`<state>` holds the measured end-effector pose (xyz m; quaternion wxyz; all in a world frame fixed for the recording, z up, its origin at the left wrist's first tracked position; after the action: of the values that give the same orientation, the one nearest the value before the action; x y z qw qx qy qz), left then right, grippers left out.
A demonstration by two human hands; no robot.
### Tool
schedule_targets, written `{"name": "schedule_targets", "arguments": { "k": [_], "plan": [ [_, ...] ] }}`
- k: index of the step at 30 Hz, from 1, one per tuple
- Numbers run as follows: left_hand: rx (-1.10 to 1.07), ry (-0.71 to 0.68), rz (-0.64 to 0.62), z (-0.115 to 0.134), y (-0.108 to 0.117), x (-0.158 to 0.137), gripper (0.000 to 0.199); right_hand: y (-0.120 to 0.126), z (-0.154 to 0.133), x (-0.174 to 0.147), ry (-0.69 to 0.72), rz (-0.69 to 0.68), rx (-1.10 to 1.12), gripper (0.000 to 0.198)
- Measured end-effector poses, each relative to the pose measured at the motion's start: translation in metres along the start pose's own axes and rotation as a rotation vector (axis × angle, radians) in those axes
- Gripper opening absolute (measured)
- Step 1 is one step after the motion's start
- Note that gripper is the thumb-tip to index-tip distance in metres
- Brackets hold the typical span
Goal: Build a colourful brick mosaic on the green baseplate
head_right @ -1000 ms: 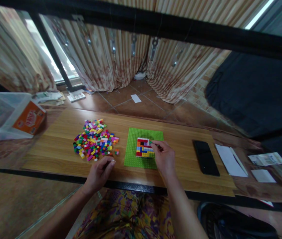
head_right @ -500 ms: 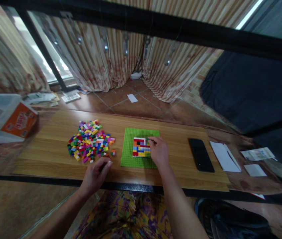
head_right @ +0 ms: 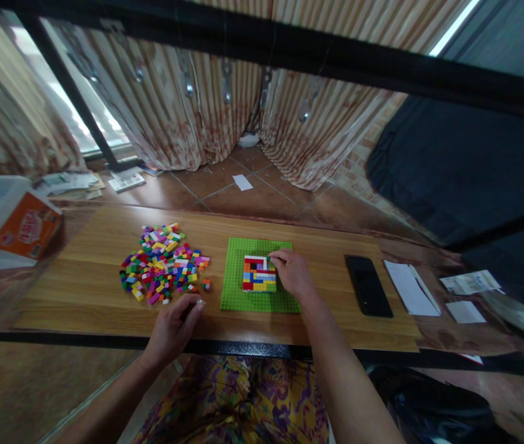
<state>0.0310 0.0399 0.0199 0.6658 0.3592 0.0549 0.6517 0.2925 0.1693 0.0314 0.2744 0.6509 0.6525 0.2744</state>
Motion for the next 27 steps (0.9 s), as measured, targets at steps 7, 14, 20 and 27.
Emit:
{"name": "schedule_targets", "arguments": {
  "k": [7, 14, 20, 27],
  "plan": [
    [-0.011, 0.010, -0.012, -0.001, -0.001, 0.000, 0.019, -0.001, 0.001, -0.002, -0.014, 0.011, 0.027, 0.019],
    [-0.073, 0.035, -0.003, 0.000, 0.000, 0.001, 0.022, 0.001, 0.008, -0.013, -0.112, 0.103, 0.170, 0.024],
    [-0.308, 0.121, 0.025, -0.008, 0.002, 0.001, 0.027, -0.003, -0.026, -0.059, -0.019, 0.252, 0.285, 0.024],
    [-0.759, 0.274, 0.011, -0.022, 0.013, 0.001, 0.029, -0.061, -0.095, -0.097, 0.165, -0.235, 0.337, 0.022]
  ]
}}
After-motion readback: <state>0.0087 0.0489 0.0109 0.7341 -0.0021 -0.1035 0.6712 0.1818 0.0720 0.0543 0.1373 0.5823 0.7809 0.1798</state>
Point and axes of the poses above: each hand's wrist, its own x-axis towards the middle knuckle, its own y-axis out of the back of the hand, z = x × y, the point moved 4 cm from there along x, towards the middle knuckle, and after that the axes turned 14 degrees about -y, right-handed, at the moved point
